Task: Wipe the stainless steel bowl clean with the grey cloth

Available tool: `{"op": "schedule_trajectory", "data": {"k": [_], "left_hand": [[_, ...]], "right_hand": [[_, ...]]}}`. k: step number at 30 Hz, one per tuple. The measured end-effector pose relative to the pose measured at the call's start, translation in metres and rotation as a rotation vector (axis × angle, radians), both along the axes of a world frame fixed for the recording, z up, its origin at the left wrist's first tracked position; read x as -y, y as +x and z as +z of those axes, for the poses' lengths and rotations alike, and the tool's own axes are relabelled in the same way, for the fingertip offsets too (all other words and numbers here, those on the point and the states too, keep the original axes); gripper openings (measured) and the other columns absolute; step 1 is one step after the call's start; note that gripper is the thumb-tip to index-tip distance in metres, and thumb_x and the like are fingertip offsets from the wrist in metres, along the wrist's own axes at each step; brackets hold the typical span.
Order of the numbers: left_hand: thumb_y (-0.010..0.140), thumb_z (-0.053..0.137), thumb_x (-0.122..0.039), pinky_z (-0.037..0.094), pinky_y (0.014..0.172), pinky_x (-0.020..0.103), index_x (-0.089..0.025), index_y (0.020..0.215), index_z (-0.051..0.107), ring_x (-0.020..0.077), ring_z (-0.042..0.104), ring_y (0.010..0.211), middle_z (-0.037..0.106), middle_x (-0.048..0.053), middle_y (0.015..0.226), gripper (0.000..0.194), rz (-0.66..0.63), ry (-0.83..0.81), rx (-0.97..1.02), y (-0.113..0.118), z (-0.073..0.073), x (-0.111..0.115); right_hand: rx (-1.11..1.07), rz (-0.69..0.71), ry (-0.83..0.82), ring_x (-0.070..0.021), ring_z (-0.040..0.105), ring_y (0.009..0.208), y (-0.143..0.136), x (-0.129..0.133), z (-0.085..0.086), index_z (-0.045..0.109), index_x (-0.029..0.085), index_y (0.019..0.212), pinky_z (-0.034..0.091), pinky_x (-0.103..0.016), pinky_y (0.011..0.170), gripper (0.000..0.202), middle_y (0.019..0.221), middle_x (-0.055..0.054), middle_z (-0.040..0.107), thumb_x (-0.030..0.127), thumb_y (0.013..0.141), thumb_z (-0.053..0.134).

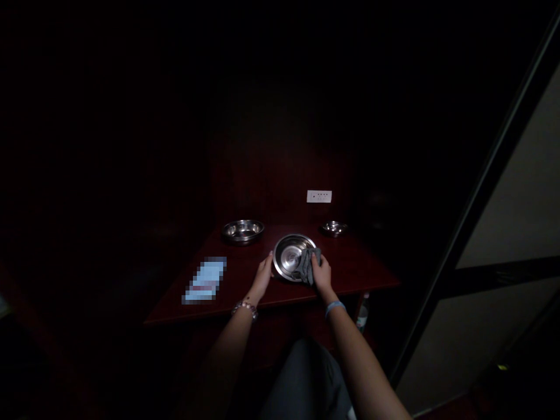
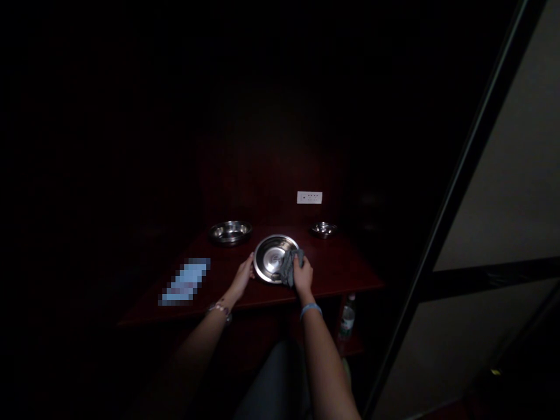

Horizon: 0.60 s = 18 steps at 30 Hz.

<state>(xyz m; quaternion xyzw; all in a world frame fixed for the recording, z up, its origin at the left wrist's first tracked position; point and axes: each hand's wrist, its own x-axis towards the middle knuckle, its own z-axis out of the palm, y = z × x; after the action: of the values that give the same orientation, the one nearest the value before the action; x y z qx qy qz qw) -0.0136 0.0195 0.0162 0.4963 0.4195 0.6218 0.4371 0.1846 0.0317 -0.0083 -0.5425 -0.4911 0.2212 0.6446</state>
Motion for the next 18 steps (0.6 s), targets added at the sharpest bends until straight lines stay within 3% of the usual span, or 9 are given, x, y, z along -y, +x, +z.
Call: {"op": "schedule_trajectory", "data": {"k": [11,18], "left_hand": [[0.073,0.065,-0.074,0.031,0.05,0.022,-0.014,0.096,0.07,0.0103,0.046,0.057,0.057,-0.003,0.064,0.065,-0.011,-0.005,0.019,-0.0014,-0.0001,0.0016],[0.072,0.064,-0.077,0.032,0.05,0.022,-0.013,0.095,0.071,0.011,0.047,0.057,0.059,-0.001,0.065,0.068,0.002,-0.008,-0.004,-0.0015,-0.001,0.001]], "right_hand": [[-0.006,0.002,-0.01,-0.0271,0.073,0.101,-0.0001,0.0037,0.0031,0.074,0.02,0.102,0.052,-0.032,0.09,0.043,0.108,-0.012,0.079,0.057,0.09,0.055],[0.005,-0.011,-0.006,-0.0269,0.073,0.099,-0.0003,0.0068,0.0053,0.075,0.02,0.1,0.052,-0.031,0.087,0.042,0.103,-0.013,0.079,0.056,0.091,0.055]]}}
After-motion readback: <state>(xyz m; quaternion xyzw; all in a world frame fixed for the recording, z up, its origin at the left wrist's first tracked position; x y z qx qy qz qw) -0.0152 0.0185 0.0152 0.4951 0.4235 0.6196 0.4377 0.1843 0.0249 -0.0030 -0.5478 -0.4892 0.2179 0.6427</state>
